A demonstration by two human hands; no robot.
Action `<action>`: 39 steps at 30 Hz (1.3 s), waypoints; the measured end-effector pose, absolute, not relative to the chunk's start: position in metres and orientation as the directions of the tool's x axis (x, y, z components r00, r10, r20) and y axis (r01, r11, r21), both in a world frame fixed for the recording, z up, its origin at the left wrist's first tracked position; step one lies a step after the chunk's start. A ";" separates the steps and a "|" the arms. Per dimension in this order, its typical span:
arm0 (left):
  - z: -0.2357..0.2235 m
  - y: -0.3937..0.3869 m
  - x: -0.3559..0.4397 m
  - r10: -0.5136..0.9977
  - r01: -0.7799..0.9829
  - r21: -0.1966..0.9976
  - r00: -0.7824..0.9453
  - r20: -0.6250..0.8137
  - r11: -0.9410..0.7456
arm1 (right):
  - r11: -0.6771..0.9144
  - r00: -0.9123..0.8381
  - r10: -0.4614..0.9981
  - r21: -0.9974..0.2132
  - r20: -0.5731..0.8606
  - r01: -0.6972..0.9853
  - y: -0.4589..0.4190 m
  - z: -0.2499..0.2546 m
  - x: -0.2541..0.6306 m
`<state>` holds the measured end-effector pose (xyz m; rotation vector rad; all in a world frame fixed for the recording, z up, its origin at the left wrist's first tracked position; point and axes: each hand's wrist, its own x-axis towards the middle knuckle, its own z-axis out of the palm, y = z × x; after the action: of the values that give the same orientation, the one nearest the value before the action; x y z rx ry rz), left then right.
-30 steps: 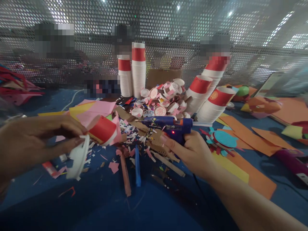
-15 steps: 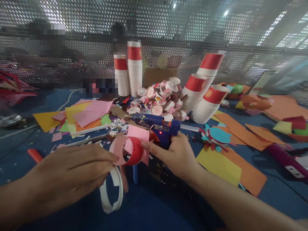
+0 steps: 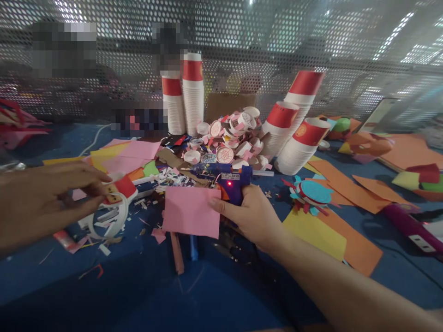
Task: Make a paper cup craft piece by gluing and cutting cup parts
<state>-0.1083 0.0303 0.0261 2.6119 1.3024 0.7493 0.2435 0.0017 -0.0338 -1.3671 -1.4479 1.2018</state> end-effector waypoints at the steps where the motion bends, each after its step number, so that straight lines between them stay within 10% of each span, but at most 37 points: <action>1: 0.027 0.029 -0.105 0.790 0.779 0.226 0.485 0.374 -0.585 | -0.042 -0.130 0.988 -0.964 -0.079 0.261 0.002 -0.034 0.243; 7: 0.026 0.008 -0.058 0.827 0.767 0.334 0.436 0.356 -0.548 | 0.060 -0.159 0.987 -0.854 -0.028 0.518 0.004 -0.034 0.240; 30: -0.018 0.012 -0.010 0.818 0.755 0.321 0.556 0.149 -0.572 | 0.217 -0.259 0.963 -0.784 0.074 0.581 0.007 -0.039 0.242; 39: -0.005 0.002 -0.023 0.847 0.800 0.281 0.512 0.141 -0.530 | 0.034 -0.217 0.972 -0.857 -0.092 0.514 0.005 -0.038 0.239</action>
<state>-0.0232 0.0018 -0.0048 2.5712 1.4154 0.3901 0.2387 0.0051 -0.0376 -1.5037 -1.7791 1.1040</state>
